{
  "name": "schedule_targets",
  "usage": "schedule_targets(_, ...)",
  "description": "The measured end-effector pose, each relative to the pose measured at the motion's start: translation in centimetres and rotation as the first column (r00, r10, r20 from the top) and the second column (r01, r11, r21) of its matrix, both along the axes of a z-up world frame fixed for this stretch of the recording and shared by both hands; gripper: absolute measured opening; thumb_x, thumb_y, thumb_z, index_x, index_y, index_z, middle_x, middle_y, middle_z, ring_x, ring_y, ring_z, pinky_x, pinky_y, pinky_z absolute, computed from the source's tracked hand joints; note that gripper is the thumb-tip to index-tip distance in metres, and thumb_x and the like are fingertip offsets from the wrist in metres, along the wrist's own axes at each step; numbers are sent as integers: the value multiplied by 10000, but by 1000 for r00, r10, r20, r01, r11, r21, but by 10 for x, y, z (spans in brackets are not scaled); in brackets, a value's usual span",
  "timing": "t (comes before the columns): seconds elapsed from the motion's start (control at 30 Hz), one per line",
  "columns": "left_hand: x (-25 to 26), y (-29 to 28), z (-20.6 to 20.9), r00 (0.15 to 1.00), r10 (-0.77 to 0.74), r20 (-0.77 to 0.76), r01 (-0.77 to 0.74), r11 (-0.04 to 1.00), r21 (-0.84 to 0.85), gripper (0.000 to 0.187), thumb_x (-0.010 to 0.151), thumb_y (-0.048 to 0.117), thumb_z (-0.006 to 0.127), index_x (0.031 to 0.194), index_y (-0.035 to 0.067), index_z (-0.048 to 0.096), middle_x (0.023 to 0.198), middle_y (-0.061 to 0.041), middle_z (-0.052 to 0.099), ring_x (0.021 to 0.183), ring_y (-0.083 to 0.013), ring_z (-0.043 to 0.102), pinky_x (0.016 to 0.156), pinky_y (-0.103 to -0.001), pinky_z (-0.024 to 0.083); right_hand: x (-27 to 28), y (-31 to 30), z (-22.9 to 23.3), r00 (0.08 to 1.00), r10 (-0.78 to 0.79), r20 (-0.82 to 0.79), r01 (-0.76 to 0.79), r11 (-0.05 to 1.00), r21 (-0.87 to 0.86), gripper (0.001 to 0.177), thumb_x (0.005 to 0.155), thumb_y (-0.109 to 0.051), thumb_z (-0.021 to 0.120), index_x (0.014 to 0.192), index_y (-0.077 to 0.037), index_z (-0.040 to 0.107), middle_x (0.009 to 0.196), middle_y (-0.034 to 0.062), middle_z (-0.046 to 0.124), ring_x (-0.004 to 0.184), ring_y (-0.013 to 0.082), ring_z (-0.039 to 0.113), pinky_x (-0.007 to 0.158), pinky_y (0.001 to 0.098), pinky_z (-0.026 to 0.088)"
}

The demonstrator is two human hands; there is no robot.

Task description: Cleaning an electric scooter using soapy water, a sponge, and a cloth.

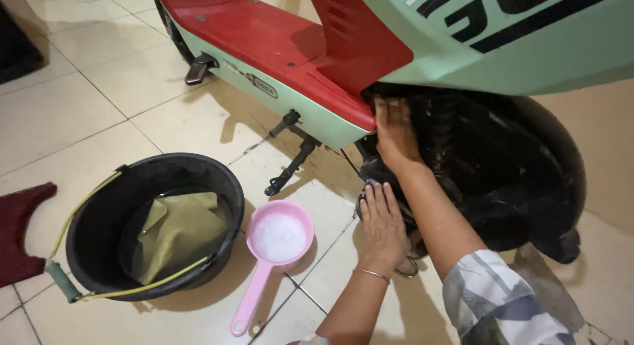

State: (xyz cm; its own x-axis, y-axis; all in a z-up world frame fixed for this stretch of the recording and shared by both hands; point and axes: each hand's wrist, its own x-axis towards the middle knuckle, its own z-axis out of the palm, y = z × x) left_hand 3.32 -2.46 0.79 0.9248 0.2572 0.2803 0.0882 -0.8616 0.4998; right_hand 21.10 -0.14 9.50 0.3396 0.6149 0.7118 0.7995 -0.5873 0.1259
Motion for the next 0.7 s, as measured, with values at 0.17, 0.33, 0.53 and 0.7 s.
schedule_targets(0.17,5,-2,-18,996,37,86,-37,999,-4,1088,765,139,746,1578,-120,70,1638,-314,151,1551,-475,47,1240,-548,39,-2,10,13,936,-255,242,276,960,-55,607,832,-90,616,1438,-73,581,1387,216,593,1288,466,497,1057,576,352)
schedule_targets(0.33,-5,1,-2,978,-23,206,40,996,-79,1091,826,272,768,1576,-123,81,1634,-353,141,1540,-510,36,1226,-558,44,29,20,17,975,-202,96,212,971,-107,275,994,-152,568,1232,-100,697,1341,141,640,1388,362,508,1231,623,264)
schedule_targets(0.53,-9,1,4,989,-5,146,38,974,-225,1187,772,433,780,1540,-132,73,1614,-344,151,1524,-491,48,1217,-569,42,64,21,32,859,-371,-352,381,924,-42,448,1049,-277,468,1384,-27,630,1456,242,564,1345,432,481,1133,539,345)
schedule_targets(0.7,8,-11,-32,946,71,318,-69,997,-17,1119,860,377,768,1581,-167,108,1613,-348,224,1538,-494,116,1241,-568,77,62,34,49,870,-369,-327,370,927,-64,448,1038,-277,479,1386,-34,623,1458,236,559,1346,431,478,1132,538,344)
